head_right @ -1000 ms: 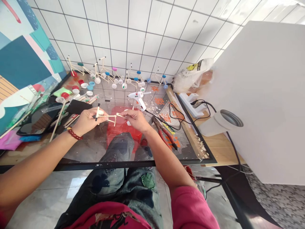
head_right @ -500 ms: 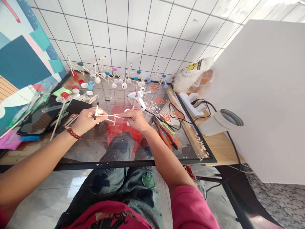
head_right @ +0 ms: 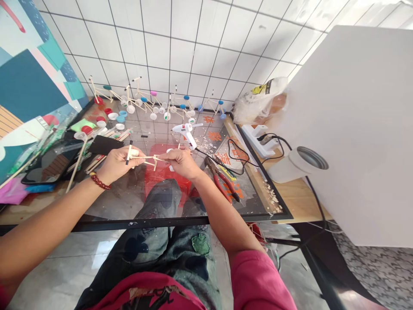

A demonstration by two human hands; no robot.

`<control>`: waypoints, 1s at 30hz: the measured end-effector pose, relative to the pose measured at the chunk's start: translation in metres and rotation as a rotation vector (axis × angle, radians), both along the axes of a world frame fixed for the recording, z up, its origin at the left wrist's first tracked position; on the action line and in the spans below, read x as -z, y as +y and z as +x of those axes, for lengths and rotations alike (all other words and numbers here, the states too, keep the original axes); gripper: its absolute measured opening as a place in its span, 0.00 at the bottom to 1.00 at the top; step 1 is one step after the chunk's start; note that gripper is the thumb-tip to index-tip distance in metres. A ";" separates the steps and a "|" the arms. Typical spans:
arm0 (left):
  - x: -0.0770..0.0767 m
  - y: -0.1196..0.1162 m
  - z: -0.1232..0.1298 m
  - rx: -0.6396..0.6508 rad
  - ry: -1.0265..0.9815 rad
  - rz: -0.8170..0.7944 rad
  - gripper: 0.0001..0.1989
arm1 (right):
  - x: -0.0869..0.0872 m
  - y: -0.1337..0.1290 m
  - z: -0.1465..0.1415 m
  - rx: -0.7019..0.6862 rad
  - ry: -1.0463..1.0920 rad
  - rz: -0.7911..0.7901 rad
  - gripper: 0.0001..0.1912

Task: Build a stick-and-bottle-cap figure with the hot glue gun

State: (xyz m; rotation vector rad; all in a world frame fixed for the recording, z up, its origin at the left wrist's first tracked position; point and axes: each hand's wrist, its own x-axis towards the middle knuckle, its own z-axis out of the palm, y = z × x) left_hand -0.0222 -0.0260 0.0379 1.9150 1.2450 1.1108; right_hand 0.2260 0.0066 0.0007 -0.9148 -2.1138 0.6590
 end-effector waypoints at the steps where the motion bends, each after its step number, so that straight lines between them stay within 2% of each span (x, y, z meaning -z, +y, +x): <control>1: 0.000 0.000 0.001 -0.005 0.002 -0.007 0.08 | -0.001 0.000 0.000 0.007 -0.001 0.003 0.11; 8: 0.004 0.000 0.002 -0.048 -0.025 -0.056 0.10 | -0.006 -0.004 -0.004 0.023 0.035 -0.084 0.09; 12: 0.003 0.000 0.001 -0.053 -0.027 -0.070 0.12 | -0.009 -0.008 -0.005 0.051 0.132 -0.134 0.08; 18: 0.008 0.003 -0.002 -0.058 -0.004 -0.086 0.13 | -0.015 -0.011 -0.006 0.118 0.161 -0.056 0.15; 23: 0.014 0.005 -0.003 -0.077 -0.062 -0.146 0.26 | -0.012 -0.011 -0.008 0.065 0.144 -0.082 0.20; 26: 0.016 0.004 -0.010 -0.056 -0.029 -0.154 0.32 | -0.010 -0.011 -0.008 0.053 0.120 -0.080 0.24; 30: 0.021 0.003 -0.021 0.026 -0.003 -0.176 0.40 | -0.009 -0.011 -0.008 0.084 0.045 -0.046 0.19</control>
